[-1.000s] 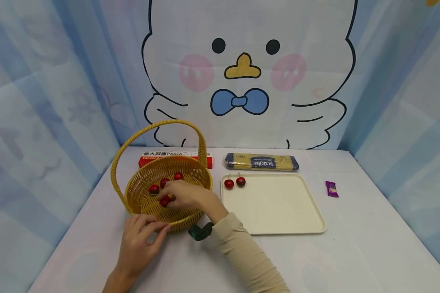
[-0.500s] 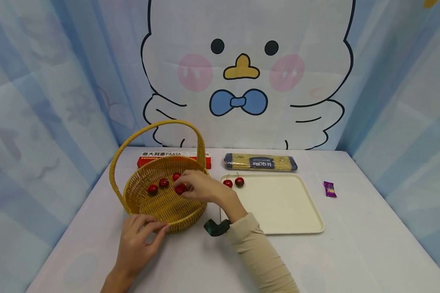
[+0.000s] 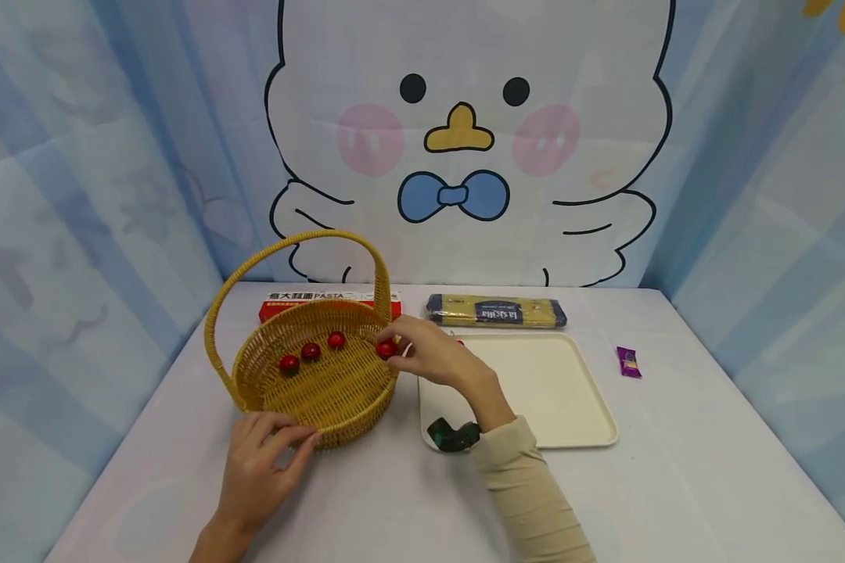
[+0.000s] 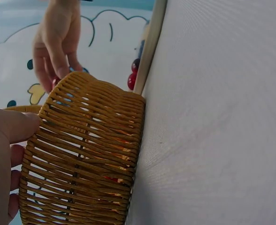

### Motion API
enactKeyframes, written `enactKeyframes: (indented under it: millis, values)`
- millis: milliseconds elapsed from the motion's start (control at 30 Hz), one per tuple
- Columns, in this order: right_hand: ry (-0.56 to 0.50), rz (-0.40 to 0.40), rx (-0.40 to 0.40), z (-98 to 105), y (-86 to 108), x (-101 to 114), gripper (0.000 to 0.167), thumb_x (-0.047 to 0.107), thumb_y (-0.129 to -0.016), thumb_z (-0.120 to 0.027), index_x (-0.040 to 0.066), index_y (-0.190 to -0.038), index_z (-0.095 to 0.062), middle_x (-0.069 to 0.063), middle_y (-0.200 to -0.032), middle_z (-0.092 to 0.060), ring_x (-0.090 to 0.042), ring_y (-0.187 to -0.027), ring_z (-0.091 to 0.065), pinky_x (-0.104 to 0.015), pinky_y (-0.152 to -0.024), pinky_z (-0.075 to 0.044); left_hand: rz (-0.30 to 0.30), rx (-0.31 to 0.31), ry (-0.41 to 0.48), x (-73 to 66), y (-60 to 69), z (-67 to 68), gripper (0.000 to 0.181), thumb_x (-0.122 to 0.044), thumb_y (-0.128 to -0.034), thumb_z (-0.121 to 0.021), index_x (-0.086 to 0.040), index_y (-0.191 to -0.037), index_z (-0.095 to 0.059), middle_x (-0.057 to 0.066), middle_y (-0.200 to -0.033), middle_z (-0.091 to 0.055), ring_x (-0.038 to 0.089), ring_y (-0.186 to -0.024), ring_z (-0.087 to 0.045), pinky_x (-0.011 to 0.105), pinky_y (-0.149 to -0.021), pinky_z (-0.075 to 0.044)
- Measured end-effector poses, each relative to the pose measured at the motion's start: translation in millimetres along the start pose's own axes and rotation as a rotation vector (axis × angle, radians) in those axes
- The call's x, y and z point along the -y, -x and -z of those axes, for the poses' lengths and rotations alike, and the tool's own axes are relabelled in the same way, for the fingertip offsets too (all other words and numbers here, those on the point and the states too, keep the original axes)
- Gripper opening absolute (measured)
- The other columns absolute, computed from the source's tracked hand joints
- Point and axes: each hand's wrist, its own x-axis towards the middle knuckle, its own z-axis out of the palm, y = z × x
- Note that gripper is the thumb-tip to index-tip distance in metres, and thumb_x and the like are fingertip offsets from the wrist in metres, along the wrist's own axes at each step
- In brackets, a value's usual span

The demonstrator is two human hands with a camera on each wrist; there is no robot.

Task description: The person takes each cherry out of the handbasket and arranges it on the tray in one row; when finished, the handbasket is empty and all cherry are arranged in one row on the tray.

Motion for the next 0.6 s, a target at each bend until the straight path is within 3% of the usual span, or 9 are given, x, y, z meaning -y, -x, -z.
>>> enactKeyframes:
  millis: [600]
  values:
    - [-0.061, -0.085, -0.138, 18, 18.9, -46, 0.033, 0.012, -0.092, -0.071, 0.008, -0.125, -0.064, -0.009, -0.118, -0.067, -0.021, -0.1, -0.067, -0.035, -0.085, -0.057, -0.013, -0.024, 0.016, 3.2, 1.9, -1.4, 0.046, -0.045, -0.0992, -0.06, -0.009, -0.078, -0.077, 0.003, -0.08, -0.063, 0.021, -0.08, -0.052, 0.035, -0.08, -0.035]
